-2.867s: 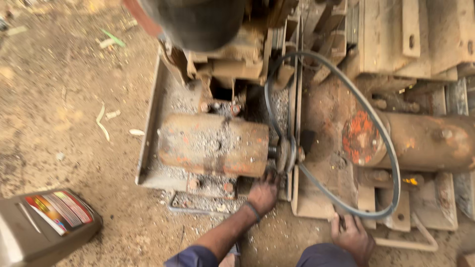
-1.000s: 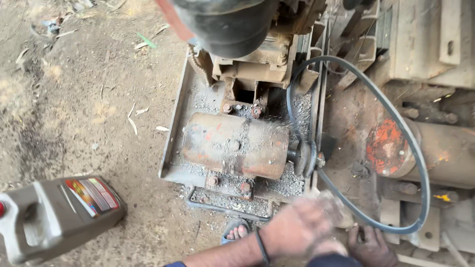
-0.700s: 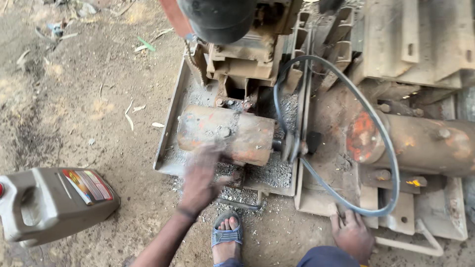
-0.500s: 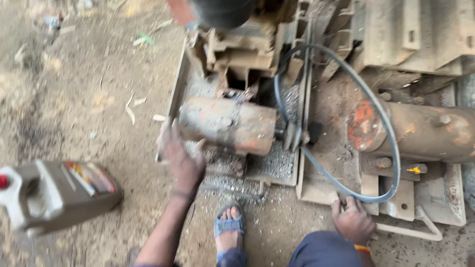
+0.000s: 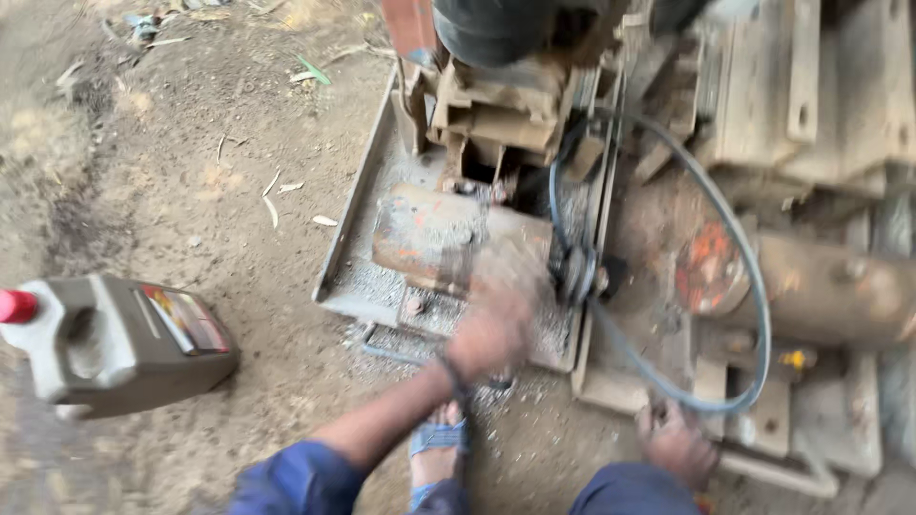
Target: The person kneels on the ground beside an agricultural machine and uses combination wrenches to loosen and tighten bolts on the motor mount. They reposition bolts by hand, work the wrench on multiple fasteners, and touch the drive belt and machine body while checking the assembly.
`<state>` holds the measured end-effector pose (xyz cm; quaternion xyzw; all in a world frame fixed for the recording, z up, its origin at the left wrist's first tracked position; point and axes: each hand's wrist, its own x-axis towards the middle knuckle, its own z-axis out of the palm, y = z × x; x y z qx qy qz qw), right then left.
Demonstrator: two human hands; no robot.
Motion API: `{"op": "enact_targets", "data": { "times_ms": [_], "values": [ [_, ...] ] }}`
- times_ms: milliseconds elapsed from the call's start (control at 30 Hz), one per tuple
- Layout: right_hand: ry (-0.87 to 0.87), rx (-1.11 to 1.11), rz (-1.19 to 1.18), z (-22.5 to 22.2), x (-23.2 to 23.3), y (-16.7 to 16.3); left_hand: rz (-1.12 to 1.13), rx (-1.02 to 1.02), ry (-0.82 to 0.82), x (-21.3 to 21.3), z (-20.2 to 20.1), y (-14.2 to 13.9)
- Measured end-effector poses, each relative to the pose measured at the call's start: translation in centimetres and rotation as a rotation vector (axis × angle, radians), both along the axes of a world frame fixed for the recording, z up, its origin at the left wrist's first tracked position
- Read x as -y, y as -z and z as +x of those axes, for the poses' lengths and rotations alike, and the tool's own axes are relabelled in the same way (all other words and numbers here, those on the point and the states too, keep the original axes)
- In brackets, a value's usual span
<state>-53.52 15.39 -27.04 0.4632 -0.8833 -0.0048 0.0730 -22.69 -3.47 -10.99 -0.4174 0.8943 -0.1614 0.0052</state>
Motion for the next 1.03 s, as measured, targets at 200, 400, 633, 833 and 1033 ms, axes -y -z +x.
{"op": "enact_targets", "data": {
  "times_ms": [200, 400, 633, 833, 1033],
  "values": [
    [-0.056, 0.007, -0.154, 0.1, 0.0, 1.0, 0.508, -0.713, -0.111, 1.8, 2.7, 1.0],
    [-0.003, -0.041, -0.058, 0.0, 0.9, 0.3, 0.173, -0.646, -0.063, 2.3, 6.5, 4.7],
    [-0.051, 0.014, -0.142, 0.4, -0.2, 0.6, 0.244, -0.816, 0.136, -1.8, 5.0, 4.0],
    [-0.04, -0.008, -0.11, 1.2, 0.0, -0.1, 0.237, -0.655, -0.186, 5.8, 4.5, -0.1],
    [-0.044, 0.045, -0.107, 1.3, 0.5, -0.5, 0.205, -0.784, 0.271, 0.1, -1.1, -1.5]
  ]
}}
